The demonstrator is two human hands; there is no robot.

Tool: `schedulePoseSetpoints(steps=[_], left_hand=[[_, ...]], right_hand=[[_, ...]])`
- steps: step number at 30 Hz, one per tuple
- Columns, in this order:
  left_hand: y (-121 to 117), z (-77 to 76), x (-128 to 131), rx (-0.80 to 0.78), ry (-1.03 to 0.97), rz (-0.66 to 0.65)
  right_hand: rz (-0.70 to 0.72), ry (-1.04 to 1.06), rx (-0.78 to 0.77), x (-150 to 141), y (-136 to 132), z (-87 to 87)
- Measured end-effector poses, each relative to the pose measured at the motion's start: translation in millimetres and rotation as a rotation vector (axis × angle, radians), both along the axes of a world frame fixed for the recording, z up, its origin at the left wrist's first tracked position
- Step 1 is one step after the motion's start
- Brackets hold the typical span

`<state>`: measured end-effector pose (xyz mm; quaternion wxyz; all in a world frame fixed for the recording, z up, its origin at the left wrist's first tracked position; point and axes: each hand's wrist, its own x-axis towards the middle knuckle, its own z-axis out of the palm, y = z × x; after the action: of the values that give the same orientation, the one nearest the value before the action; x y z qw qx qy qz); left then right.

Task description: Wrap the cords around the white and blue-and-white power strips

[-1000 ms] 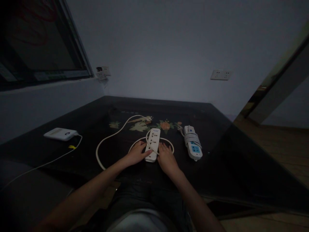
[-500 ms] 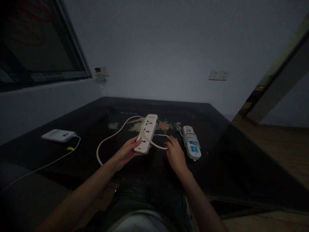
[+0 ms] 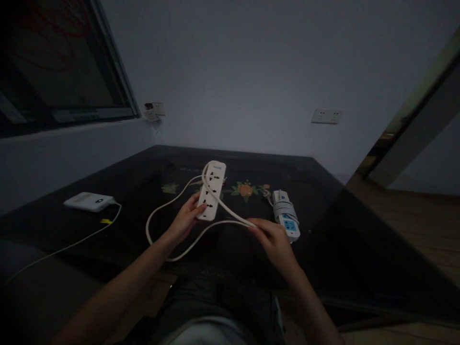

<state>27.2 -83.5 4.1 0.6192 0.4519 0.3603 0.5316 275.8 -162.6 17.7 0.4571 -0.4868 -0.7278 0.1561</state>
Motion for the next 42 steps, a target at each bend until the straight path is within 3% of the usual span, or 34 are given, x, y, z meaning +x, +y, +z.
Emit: schedulePoseSetpoints(steps=[6, 11, 27, 36, 42], left_hand=[[1, -5.3, 4, -0.038, -0.025, 0.008], [-1, -5.7, 1, -0.063, -0.065, -0.033], [-26, -0.2, -7, -0.07, -0.11, -0.006], [-37, 1.2, -8, -0.115, -0.242, -0.034], [-46, 20.1, -13, -0.131, -0.351, -0.051]], right_hand=[[0.199, -0.016, -0.062, -28, -16, 28.8], [0.286, -0.09, -0.123, -33, -22, 35.1], [0.058, -0.05, 0.029, -22, -35, 37.9], [0.069, -0.112, 0.109, -19, -37, 43.5], [0.077, -0.166, 0.028, -19, -32, 35.1]])
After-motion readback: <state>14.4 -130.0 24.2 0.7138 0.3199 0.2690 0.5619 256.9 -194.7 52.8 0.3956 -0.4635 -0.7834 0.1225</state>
